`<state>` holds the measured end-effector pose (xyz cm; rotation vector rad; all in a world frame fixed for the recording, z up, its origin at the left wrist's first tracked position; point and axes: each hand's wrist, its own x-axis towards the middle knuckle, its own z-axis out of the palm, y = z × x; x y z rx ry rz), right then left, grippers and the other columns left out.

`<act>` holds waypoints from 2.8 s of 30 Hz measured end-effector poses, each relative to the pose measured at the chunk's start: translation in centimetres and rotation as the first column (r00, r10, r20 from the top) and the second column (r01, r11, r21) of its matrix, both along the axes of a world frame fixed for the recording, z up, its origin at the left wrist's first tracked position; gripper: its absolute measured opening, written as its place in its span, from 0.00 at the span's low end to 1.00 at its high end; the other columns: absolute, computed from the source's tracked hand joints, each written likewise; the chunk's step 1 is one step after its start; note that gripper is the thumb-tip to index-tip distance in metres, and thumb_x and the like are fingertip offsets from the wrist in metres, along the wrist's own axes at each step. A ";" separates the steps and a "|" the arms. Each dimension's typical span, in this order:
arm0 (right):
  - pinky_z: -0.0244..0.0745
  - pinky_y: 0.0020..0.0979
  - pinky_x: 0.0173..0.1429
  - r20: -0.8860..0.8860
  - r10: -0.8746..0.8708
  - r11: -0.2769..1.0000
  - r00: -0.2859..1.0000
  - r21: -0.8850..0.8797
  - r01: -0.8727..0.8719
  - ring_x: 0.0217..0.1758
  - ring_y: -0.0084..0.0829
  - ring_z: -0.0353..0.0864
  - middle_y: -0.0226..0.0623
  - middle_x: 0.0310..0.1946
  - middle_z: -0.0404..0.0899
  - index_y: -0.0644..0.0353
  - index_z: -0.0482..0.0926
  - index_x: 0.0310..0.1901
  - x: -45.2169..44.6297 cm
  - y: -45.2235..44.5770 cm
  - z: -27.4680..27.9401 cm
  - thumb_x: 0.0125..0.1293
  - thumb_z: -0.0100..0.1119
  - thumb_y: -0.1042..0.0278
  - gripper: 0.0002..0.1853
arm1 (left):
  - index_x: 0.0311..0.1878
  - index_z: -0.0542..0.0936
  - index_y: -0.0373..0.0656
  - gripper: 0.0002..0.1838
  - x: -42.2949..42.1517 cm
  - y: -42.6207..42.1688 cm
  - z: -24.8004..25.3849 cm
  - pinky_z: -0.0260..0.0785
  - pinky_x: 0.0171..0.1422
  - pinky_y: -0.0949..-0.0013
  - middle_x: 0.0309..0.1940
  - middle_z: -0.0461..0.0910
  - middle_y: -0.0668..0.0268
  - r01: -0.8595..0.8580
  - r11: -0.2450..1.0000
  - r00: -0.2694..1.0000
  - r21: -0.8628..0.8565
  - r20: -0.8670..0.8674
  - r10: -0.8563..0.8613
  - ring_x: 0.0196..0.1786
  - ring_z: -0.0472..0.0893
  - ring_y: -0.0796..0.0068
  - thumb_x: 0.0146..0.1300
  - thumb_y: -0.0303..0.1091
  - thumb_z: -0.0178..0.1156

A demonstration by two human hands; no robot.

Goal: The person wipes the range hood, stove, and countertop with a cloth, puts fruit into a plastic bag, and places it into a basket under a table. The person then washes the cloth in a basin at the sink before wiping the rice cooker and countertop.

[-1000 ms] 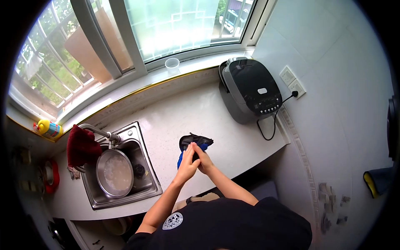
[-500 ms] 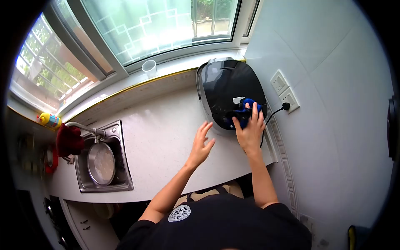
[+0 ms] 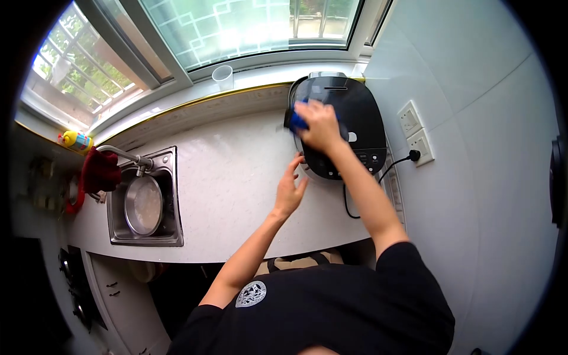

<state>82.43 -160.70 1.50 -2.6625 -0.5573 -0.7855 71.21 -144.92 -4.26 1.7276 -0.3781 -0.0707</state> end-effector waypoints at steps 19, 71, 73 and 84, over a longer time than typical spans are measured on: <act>0.66 0.39 0.53 -0.036 -0.119 0.988 0.992 0.090 0.122 0.55 0.36 0.75 0.29 0.51 0.80 0.49 0.80 0.46 -3.8 1.8 0.2 0.43 0.65 0.70 0.23 | 0.74 0.46 0.40 0.50 -9.5 19.2 -13.5 0.50 0.67 0.30 0.74 0.33 0.39 0.122 0.374 0.850 0.919 -0.291 0.439 0.75 0.38 0.32 0.56 0.40 0.67; 0.67 0.43 0.57 -0.082 -0.670 0.737 0.738 0.043 0.675 0.55 0.39 0.74 0.30 0.50 0.78 0.54 0.78 0.49 -6.1 -13.0 -1.2 0.51 0.65 0.65 0.21 | 0.69 0.58 0.35 0.46 -11.0 20.6 -11.6 0.52 0.75 0.51 0.73 0.41 0.38 -0.112 0.473 0.831 0.874 -0.179 0.527 0.73 0.47 0.34 0.49 0.35 0.72; 0.68 0.45 0.56 -0.159 -0.747 0.658 0.646 -0.034 0.752 0.54 0.41 0.75 0.33 0.50 0.79 0.55 0.78 0.49 0.4 -13.8 -0.8 0.55 0.63 0.59 0.20 | 0.70 0.58 0.36 0.48 -10.7 20.1 -12.1 0.53 0.75 0.52 0.74 0.42 0.41 -0.061 0.416 0.824 0.907 -0.189 0.533 0.73 0.48 0.34 0.48 0.37 0.73; 0.76 0.41 0.54 -0.394 -0.573 0.819 0.718 -0.311 0.483 0.49 0.44 0.82 0.40 0.47 0.82 0.53 0.85 0.44 16.3 -5.0 3.0 0.54 0.57 0.48 0.21 | 0.70 0.58 0.38 0.49 -10.7 20.7 -13.8 0.59 0.72 0.51 0.75 0.42 0.48 -0.096 0.388 0.841 0.917 -0.134 0.524 0.74 0.47 0.34 0.46 0.37 0.74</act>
